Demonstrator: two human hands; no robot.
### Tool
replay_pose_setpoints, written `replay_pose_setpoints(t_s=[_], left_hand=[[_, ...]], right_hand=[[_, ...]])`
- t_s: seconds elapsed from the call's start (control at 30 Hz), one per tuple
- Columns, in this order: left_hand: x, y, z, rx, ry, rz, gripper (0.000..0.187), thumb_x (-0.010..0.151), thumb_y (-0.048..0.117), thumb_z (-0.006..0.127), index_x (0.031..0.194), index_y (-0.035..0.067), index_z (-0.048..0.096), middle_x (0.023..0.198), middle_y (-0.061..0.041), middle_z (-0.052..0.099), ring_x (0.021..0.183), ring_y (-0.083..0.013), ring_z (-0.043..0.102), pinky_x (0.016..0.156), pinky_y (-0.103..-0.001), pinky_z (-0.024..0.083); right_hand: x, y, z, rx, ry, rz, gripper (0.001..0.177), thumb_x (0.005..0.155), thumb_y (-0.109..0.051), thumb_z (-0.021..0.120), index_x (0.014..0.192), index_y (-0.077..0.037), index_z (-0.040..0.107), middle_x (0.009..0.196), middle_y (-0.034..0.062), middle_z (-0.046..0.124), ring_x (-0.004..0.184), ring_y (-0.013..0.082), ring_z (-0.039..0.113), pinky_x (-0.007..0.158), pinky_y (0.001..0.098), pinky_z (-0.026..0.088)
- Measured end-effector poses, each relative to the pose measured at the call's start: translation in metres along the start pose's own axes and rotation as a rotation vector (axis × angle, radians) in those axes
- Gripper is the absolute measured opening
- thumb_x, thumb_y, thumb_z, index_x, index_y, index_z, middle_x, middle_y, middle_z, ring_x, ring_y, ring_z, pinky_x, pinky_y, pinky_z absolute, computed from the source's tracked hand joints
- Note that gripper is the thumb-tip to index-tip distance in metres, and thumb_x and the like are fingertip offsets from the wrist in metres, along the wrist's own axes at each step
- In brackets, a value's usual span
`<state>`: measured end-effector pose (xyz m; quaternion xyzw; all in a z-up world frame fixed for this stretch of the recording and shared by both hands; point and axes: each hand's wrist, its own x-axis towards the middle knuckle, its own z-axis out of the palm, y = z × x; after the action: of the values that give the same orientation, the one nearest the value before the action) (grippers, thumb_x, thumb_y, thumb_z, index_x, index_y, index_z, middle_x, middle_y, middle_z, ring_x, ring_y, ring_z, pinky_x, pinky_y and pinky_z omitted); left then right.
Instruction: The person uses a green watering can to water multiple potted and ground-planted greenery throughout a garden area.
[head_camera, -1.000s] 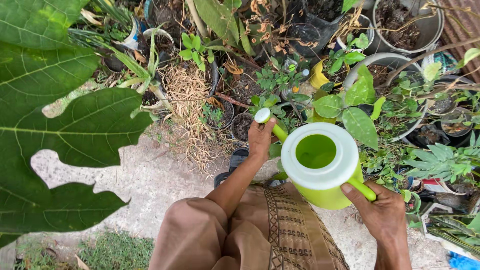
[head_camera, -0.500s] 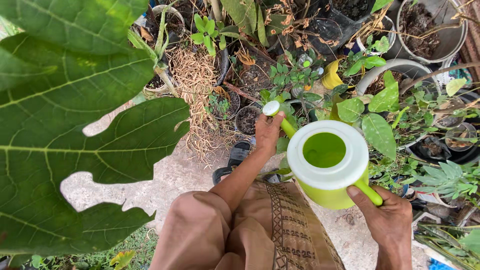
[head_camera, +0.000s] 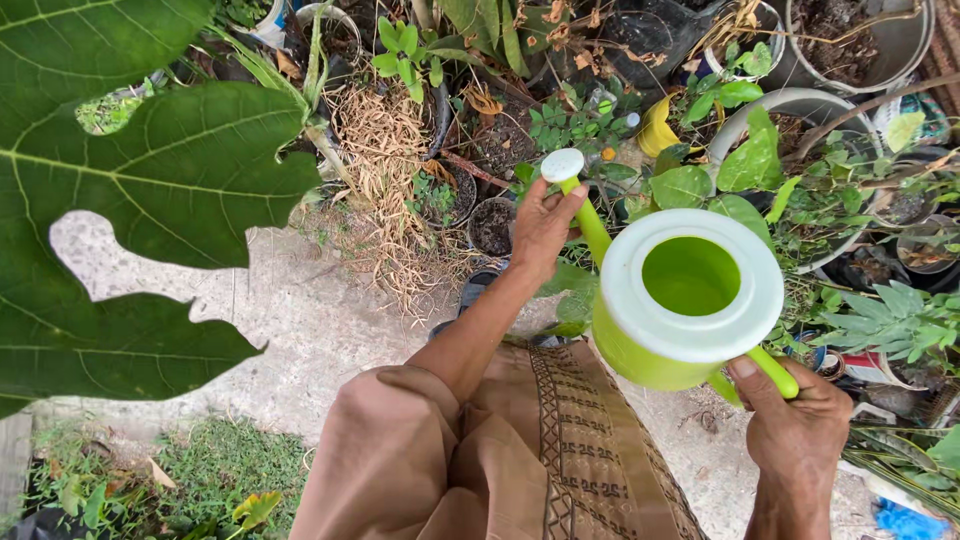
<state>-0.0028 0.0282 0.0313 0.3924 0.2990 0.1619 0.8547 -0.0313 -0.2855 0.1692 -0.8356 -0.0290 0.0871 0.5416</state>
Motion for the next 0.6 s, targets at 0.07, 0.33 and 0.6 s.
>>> replay_pose_setpoints(t_s=[0.07, 0.33, 0.6], left_hand=[[-0.005, -0.002, 0.006, -0.047, -0.015, 0.014, 0.046, 0.092, 0.019, 0.072, 0.134, 0.011, 0.055, 0.106, -0.002, 0.070, 0.088, -0.0121, 0.066, 0.067, -0.034, 0.060], [-0.007, -0.013, 0.009, -0.051, 0.019, 0.009, 0.043, 0.094, 0.021, 0.072, 0.131, 0.008, 0.054, 0.108, -0.004, 0.069, 0.091, -0.0135, 0.067, 0.069, -0.036, 0.064], [0.017, -0.035, -0.019, -0.133, 0.122, -0.084, 0.041, 0.092, 0.020, 0.072, 0.126, 0.009, 0.053, 0.103, -0.004, 0.068, 0.089, -0.0161, 0.067, 0.063, -0.038, 0.063]], right_hand=[[-0.001, 0.001, -0.005, 0.054, 0.000, -0.014, 0.019, 0.096, -0.011, 0.082, 0.091, 0.006, 0.073, 0.073, 0.0076, 0.065, 0.061, 0.0086, 0.053, 0.060, 0.0258, 0.040], [-0.001, -0.019, -0.007, -0.016, 0.032, 0.060, 0.021, 0.089, -0.009, 0.081, 0.105, 0.003, 0.075, 0.086, 0.0082, 0.073, 0.070, 0.0091, 0.062, 0.065, 0.0242, 0.050], [0.020, -0.028, 0.013, -0.283, -0.089, 0.022, 0.019, 0.090, -0.017, 0.083, 0.089, 0.002, 0.076, 0.070, -0.0001, 0.063, 0.061, 0.0050, 0.046, 0.054, 0.0239, 0.035]])
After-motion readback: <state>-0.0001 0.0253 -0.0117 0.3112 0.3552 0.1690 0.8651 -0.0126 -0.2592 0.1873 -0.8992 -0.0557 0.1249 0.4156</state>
